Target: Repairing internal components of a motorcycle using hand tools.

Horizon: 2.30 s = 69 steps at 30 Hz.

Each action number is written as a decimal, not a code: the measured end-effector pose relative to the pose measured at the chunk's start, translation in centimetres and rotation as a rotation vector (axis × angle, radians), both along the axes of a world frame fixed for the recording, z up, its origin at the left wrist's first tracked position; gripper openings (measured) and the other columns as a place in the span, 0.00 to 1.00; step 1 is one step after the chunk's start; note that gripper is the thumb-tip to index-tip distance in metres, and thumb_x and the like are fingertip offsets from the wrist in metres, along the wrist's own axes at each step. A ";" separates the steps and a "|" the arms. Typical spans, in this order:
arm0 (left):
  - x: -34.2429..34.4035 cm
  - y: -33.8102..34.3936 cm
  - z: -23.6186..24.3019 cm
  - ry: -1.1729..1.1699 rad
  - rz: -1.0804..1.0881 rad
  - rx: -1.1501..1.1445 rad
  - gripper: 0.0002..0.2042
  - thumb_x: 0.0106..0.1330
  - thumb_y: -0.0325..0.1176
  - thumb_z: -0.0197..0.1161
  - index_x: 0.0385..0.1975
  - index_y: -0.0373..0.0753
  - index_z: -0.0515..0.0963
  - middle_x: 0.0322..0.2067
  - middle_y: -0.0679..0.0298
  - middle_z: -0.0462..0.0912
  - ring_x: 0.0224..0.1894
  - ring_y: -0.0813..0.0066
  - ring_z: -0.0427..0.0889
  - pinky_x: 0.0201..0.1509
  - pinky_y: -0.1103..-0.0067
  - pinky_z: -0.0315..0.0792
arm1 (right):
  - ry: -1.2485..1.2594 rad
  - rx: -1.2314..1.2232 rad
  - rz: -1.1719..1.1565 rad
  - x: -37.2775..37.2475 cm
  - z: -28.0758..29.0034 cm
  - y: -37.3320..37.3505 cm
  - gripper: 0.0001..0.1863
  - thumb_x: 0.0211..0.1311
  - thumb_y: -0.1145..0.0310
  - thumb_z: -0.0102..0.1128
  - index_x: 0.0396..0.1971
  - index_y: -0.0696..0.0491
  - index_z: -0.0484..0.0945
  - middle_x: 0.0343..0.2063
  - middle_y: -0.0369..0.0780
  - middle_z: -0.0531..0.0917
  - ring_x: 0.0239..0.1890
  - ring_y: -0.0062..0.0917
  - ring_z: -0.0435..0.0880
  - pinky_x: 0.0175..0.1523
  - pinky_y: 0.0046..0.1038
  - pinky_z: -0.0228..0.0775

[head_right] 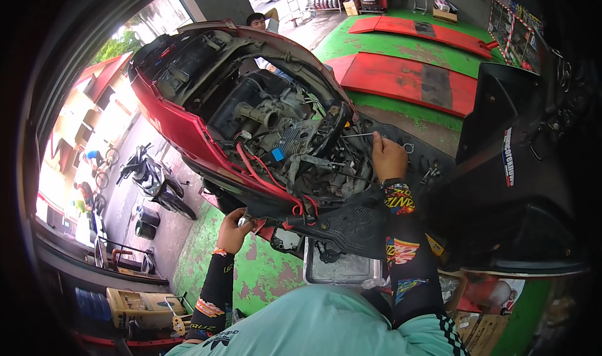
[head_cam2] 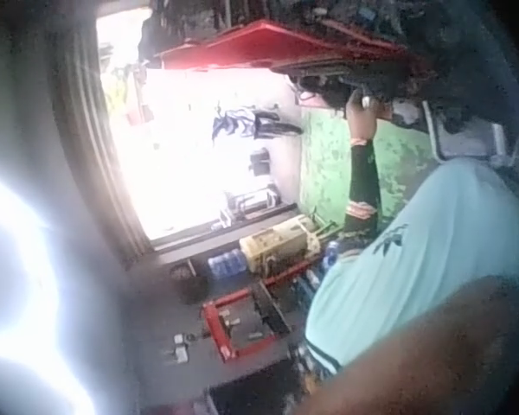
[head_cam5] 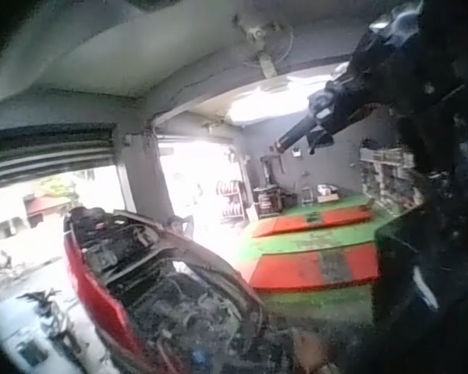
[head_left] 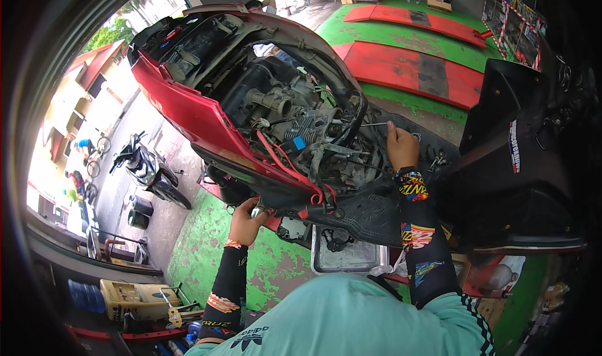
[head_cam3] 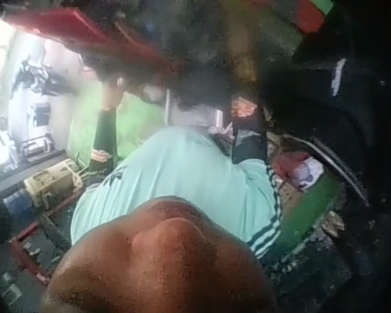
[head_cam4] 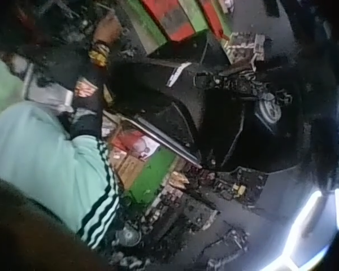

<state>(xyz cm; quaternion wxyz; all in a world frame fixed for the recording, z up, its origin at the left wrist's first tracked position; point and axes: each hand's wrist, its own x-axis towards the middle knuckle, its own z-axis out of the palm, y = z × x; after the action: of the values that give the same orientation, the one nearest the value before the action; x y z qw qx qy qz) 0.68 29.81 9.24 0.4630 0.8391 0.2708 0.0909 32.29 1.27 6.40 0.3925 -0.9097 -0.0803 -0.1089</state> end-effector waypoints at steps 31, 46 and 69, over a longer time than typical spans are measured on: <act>-0.8 0.9 -1.2 -0.102 -0.051 -0.068 0.13 0.61 0.31 0.66 0.40 0.29 0.81 0.32 0.64 0.85 0.35 0.80 0.79 0.44 0.80 0.72 | -0.162 0.435 -0.098 -4.5 -1.6 -3.4 0.16 0.73 0.61 0.49 0.38 0.58 0.82 0.28 0.42 0.87 0.34 0.38 0.86 0.40 0.34 0.74; -0.4 0.5 -0.2 -0.073 -0.056 -0.172 0.15 0.62 0.32 0.66 0.44 0.29 0.80 0.29 0.65 0.84 0.29 0.86 0.77 0.32 0.85 0.70 | -0.305 -0.204 0.053 -12.2 -5.1 -10.5 0.11 0.60 0.67 0.65 0.42 0.50 0.86 0.34 0.39 0.82 0.39 0.36 0.79 0.45 0.36 0.74; -0.1 1.6 -2.1 -0.344 -0.248 -0.209 0.30 0.66 0.24 0.62 0.67 0.34 0.58 0.58 0.53 0.71 0.49 0.72 0.76 0.52 0.77 0.73 | 0.394 -0.042 -0.278 -41.4 -11.8 -15.7 0.13 0.63 0.60 0.65 0.30 0.56 0.83 0.24 0.45 0.84 0.26 0.38 0.83 0.35 0.35 0.74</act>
<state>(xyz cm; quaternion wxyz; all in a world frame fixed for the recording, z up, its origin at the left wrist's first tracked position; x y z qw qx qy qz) 0.54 31.38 7.11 0.5945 0.7855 0.0909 0.1462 -9.12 -14.48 -5.41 0.3630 -0.9236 0.1216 0.0192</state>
